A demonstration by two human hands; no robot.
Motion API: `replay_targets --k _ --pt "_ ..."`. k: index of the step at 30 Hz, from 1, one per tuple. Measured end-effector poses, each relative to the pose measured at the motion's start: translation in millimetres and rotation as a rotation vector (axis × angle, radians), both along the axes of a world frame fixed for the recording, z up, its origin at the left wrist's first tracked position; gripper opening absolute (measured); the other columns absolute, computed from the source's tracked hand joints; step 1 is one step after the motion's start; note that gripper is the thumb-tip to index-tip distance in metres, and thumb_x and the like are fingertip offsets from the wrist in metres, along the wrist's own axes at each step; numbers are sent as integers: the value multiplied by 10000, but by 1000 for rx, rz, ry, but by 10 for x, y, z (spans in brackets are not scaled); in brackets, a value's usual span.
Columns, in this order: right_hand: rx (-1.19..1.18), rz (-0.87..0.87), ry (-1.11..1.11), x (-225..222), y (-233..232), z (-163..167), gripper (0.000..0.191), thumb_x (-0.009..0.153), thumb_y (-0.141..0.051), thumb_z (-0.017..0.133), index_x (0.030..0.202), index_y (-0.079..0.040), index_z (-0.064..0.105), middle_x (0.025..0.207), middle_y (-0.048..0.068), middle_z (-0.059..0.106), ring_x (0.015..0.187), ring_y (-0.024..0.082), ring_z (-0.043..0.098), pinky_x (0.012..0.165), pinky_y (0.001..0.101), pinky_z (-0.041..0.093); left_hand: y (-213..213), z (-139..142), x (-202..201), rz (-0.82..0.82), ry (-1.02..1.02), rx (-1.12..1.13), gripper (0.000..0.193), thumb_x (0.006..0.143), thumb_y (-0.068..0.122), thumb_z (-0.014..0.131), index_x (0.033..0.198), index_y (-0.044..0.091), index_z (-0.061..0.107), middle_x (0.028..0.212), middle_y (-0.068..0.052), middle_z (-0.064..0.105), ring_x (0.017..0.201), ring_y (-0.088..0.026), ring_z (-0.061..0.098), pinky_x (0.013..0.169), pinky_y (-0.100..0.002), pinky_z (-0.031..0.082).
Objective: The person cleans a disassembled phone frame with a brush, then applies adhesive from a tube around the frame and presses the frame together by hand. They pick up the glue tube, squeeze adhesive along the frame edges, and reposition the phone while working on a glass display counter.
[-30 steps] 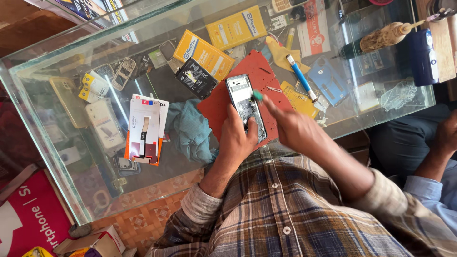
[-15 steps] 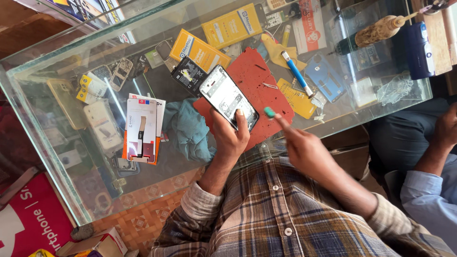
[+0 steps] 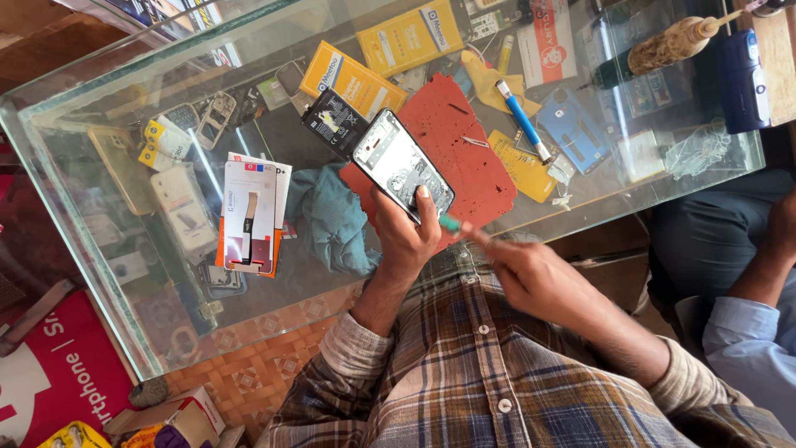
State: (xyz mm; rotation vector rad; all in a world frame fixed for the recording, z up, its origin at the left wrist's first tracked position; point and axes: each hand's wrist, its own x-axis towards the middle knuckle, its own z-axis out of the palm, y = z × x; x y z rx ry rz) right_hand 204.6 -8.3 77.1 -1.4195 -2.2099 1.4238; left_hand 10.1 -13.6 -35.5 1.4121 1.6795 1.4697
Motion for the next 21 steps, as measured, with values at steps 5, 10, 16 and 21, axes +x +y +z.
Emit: replay_targets --k 5,10,16,21 --pt "65 -21 3 -57 37 -7 666 864 46 538 1517 -74 484 726 227 656 652 395 673 637 479 514 -6 -16 20 14 -38 -42 335 1027 124 631 1174 -77 408 968 -202 649 819 -304 742 661 -388 577" --pt "-16 55 112 70 48 119 682 851 31 564 1512 -130 511 716 161 662 550 282 651 564 391 508 37 50 -40 -21 -68 -48 348 1019 120 638 1213 -65 416 985 -208 658 868 -325 741 708 -411 570" --pt "98 -174 111 215 172 157 526 985 -40 556 1504 -116 535 565 78 420 511 113 417 527 286 406 43 429 -236 -224 -83 -140 733 872 140 785 1397 -65 316 1195 -267 596 1072 -408 663 866 -466 541" --pt "153 -265 171 330 236 83 514 998 -31 557 1507 -101 533 663 15 506 607 54 462 576 240 422 -31 860 -414 -323 210 -131 803 826 4 769 1504 -18 340 1402 -303 555 1254 -494 595 1004 -479 518"
